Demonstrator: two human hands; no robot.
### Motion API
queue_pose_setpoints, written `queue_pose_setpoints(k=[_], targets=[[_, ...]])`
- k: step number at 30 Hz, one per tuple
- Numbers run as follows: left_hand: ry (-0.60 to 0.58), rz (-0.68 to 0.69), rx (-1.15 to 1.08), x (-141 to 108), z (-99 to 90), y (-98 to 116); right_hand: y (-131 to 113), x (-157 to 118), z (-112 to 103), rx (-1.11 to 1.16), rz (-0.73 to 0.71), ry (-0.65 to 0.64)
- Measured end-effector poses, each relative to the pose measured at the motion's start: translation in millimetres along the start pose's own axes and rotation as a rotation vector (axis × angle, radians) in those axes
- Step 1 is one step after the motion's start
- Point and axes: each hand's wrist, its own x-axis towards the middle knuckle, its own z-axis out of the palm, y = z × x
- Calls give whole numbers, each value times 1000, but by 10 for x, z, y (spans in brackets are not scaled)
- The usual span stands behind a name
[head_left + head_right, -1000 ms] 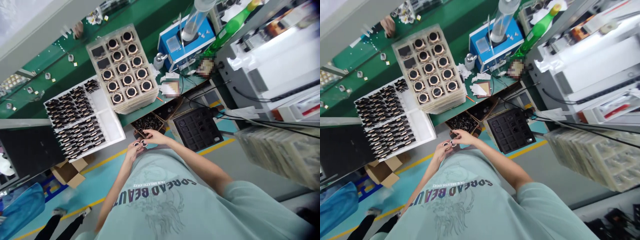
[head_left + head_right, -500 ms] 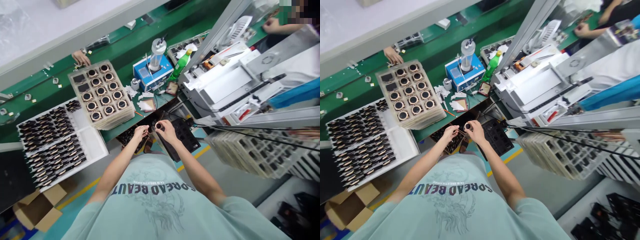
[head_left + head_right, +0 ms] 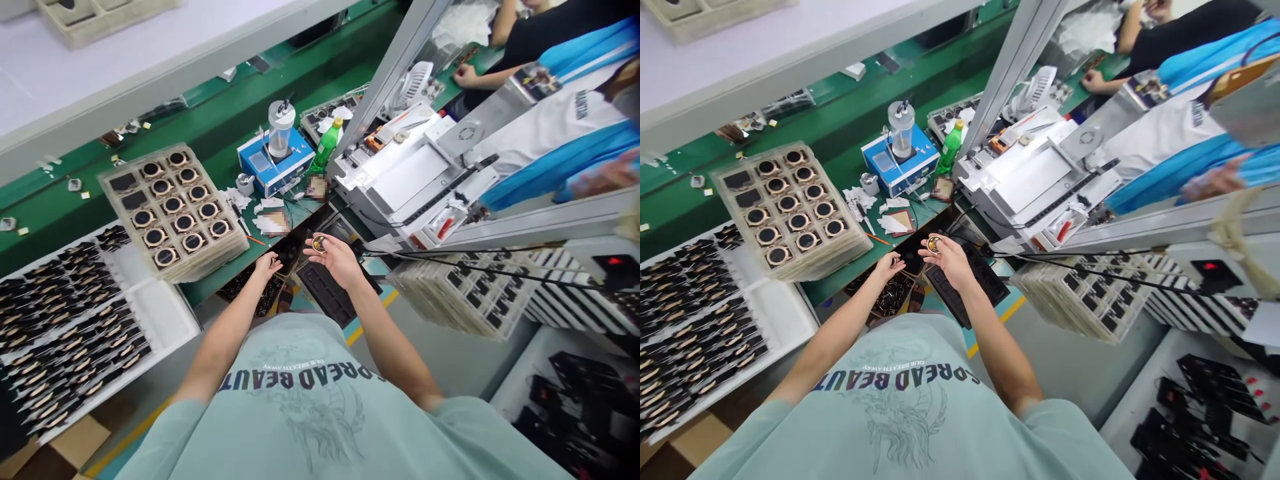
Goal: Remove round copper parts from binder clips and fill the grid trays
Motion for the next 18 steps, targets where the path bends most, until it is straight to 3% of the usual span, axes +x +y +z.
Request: queue_pose_setpoints(k=[4, 9, 14, 18], targets=[[-10, 3, 24, -438, -345, -71, -102, 171, 392, -216, -41, -127], [-39, 81, -51, -1268, -1022, -268, -132, 409, 1084, -519, -215, -274], [-39, 204, -182, -1855, -1645, -351, -245, 743, 1911, -662, -412, -416], [15, 284, -265, -2069, -1965, -314, -328, 1204, 2747, -1013, -659, -389]])
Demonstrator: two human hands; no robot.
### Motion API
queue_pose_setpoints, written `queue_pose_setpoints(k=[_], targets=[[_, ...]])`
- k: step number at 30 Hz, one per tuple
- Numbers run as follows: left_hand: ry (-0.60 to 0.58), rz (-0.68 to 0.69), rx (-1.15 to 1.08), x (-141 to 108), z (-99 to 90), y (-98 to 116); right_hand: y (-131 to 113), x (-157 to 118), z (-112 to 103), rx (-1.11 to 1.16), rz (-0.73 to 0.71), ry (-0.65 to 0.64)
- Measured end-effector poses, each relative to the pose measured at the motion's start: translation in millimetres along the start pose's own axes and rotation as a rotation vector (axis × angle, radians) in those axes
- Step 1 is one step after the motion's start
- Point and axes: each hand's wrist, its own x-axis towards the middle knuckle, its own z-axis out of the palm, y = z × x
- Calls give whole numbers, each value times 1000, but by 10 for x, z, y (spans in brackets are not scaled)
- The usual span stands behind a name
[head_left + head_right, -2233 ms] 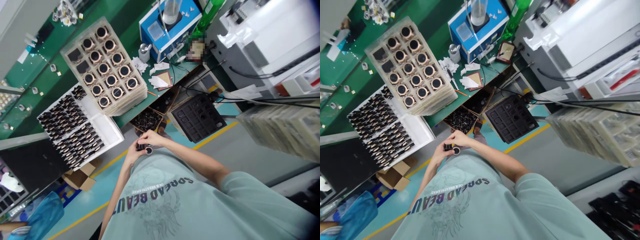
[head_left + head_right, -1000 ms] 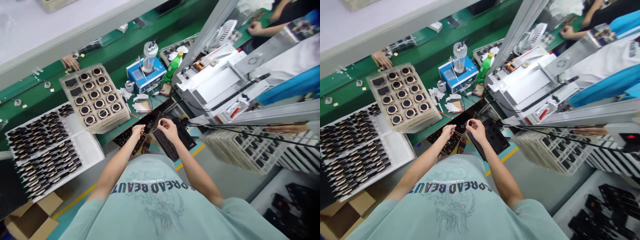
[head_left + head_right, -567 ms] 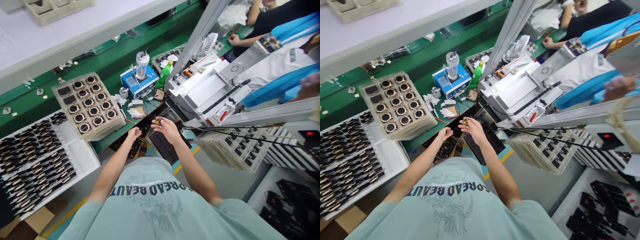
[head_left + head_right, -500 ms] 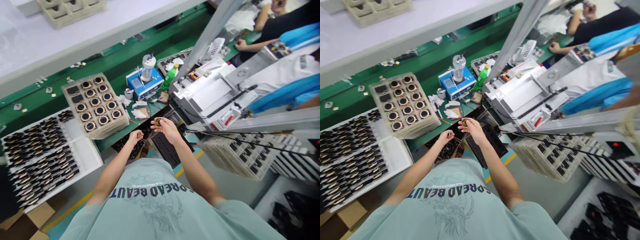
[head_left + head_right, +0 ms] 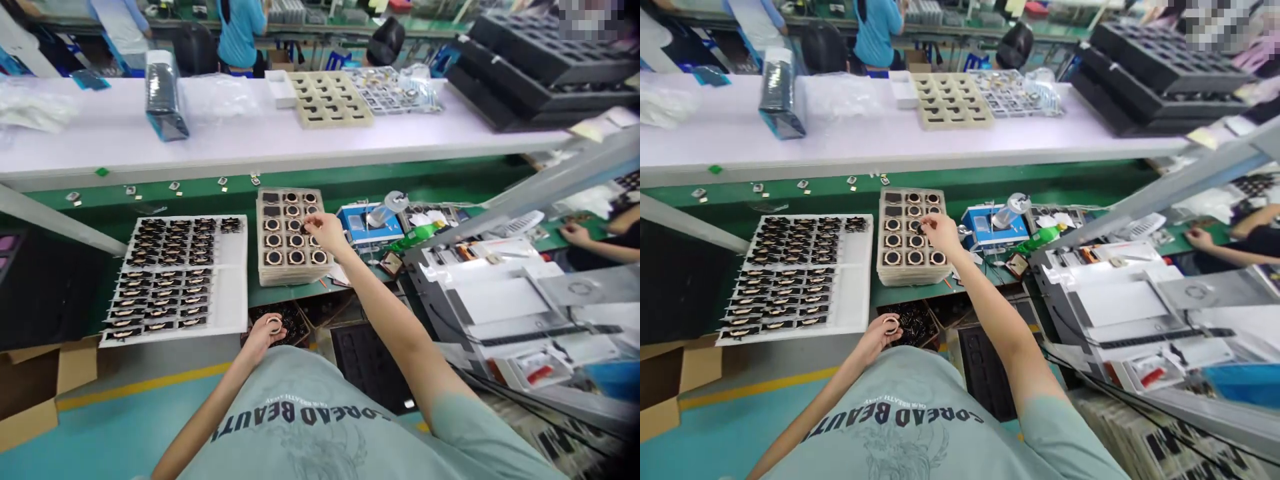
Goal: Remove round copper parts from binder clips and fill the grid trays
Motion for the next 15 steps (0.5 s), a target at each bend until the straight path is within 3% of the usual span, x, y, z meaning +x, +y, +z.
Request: queue_pose_setpoints(k=[3, 6, 11, 15], targets=[[-33, 13, -22, -77, -133, 117, -215, 623, 334, -350, -128, -77], [-62, 28, -38, -151, -260, 226, -413, 1024, 659, -632, -261, -225], [-53, 54, -85, -248, -557, 367, -490, 1186, 946, -835, -370, -353], [-25, 46, -100, -241, -801, 422, -313, 1125, 919, -754, -395, -282]])
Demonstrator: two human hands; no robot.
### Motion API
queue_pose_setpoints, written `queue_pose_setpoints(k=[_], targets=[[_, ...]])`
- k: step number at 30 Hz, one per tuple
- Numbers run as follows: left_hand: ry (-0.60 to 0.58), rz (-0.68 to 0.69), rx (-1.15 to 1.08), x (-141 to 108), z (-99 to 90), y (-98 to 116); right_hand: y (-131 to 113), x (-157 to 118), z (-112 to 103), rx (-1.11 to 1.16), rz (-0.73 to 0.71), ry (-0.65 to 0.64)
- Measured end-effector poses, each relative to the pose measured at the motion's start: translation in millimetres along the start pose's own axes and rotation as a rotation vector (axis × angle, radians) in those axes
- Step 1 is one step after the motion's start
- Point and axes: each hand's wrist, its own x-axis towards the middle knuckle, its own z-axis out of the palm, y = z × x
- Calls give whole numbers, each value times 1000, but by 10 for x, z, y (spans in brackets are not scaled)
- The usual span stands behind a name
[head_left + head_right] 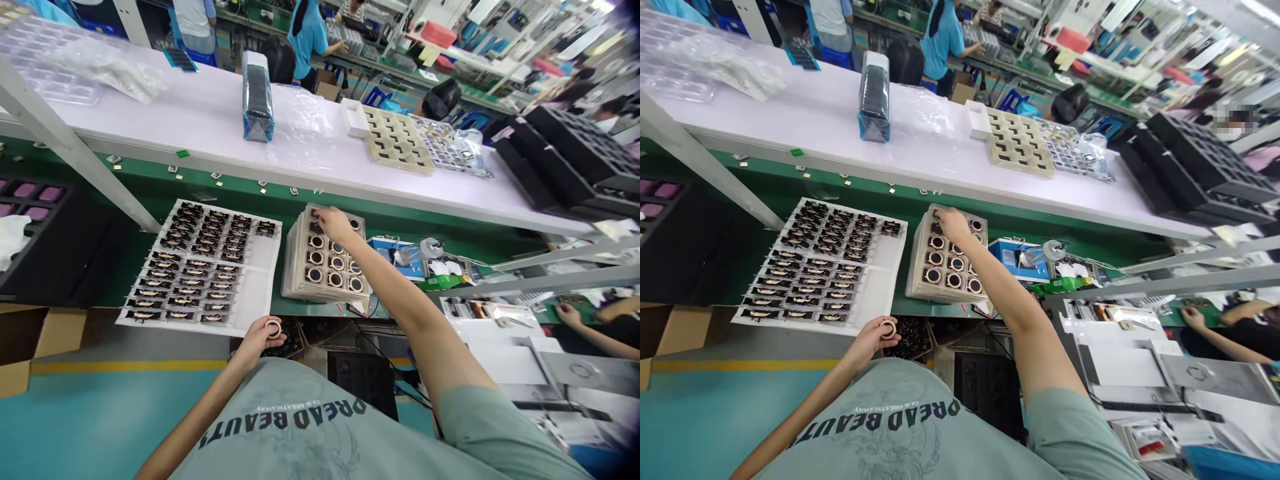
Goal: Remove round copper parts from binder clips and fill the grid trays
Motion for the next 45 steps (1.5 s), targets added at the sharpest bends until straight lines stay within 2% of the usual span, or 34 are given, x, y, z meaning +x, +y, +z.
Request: queue_pose_setpoints(k=[3, 7, 13, 18, 21, 24, 26, 28, 30, 34, 37, 39, 41, 43, 45], targets=[[5, -12, 15, 46, -111, 42, 79, -99, 72, 81, 30, 87], [11, 0, 70, 99, -139, 131, 60, -143, 158, 90, -1, 144], [51, 107, 169, 107, -93, 248, -47, -229, 326, 22, -74, 169], [97, 99, 146, 84, -147, 200, -134, -407, 440, 106, -61, 181], [105, 87, 60, 90, -202, 154, -159, -426, 445, 187, -16, 181], [116, 111, -57, 135, -207, 172, -183, -369, 391, 261, 79, 238], [145, 142, -120, 181, -149, 248, -244, -374, 318, 307, 154, 299], [173, 177, -170, 227, -37, 374, -380, -491, 221, 379, 200, 352], [151, 206, -217, 268, 108, 530, -597, -735, 105, 508, 141, 328], [-25, 171, -248, 357, 374, 814, -1079, -1342, -128, 702, -230, 98], [-123, 119, -173, 429, 514, 937, -1242, -1579, -192, 705, -343, 133], [-196, 44, -144, 466, 587, 977, -1195, -1575, -175, 682, -320, 167], [-263, -57, -123, 486, 638, 980, -1031, -1447, -152, 622, -242, 190], [-291, -98, -79, 479, 650, 934, -781, -1203, -149, 503, -121, 233], [-268, -52, -16, 446, 609, 830, -497, -867, -168, 330, 14, 263]])
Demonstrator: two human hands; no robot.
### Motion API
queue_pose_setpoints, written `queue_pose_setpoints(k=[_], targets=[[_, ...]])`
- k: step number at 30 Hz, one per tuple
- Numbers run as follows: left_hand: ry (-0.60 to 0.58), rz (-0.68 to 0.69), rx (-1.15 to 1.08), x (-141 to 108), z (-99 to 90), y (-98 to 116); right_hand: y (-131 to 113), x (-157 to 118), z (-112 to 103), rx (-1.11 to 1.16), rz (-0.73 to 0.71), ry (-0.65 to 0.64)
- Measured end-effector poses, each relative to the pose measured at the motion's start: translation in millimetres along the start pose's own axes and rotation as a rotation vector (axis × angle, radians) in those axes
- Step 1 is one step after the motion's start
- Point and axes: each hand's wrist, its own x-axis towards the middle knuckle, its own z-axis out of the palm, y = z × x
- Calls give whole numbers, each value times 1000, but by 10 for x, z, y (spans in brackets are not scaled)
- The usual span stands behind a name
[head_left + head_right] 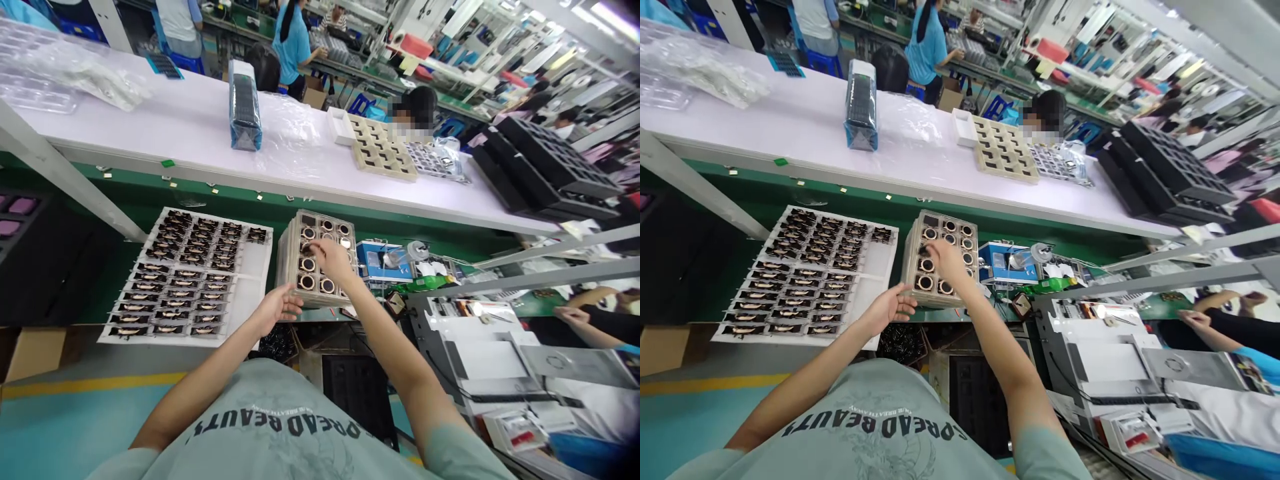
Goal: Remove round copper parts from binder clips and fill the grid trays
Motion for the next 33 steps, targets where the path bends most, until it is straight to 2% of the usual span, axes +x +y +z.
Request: queue_pose_setpoints(k=[2, 4, 6, 8, 10, 13, 19, 25, 28, 31, 33], targets=[[47, 28, 58, -74, -85, -154, 246, 378, -3, -204, 93, -28], [100, 13, 72, -171, -212, -336, 425, 706, 28, -372, 134, -126], [152, -18, 46, -274, -365, -515, 530, 930, 86, -487, 118, -226], [203, -40, 12, -367, -523, -666, 580, 1042, 150, -555, 74, -288], [253, -48, -19, -439, -668, -768, 601, 1073, 203, -586, 39, -330], [320, -29, -48, -504, -827, -811, 607, 1041, 261, -591, 9, -372], [360, 16, -32, -535, -888, -662, 553, 857, 394, -559, -24, -351], [324, 7, 10, -542, -912, -597, 508, 779, 508, -353, 85, -178], [314, 10, 18, -549, -996, -636, 501, 869, 536, -229, 217, -56], [292, 14, 29, -478, -1081, -699, 488, 941, 512, -100, 381, -32], [276, 23, 40, -334, -1095, -739, 505, 866, 422, -16, 429, -12]])
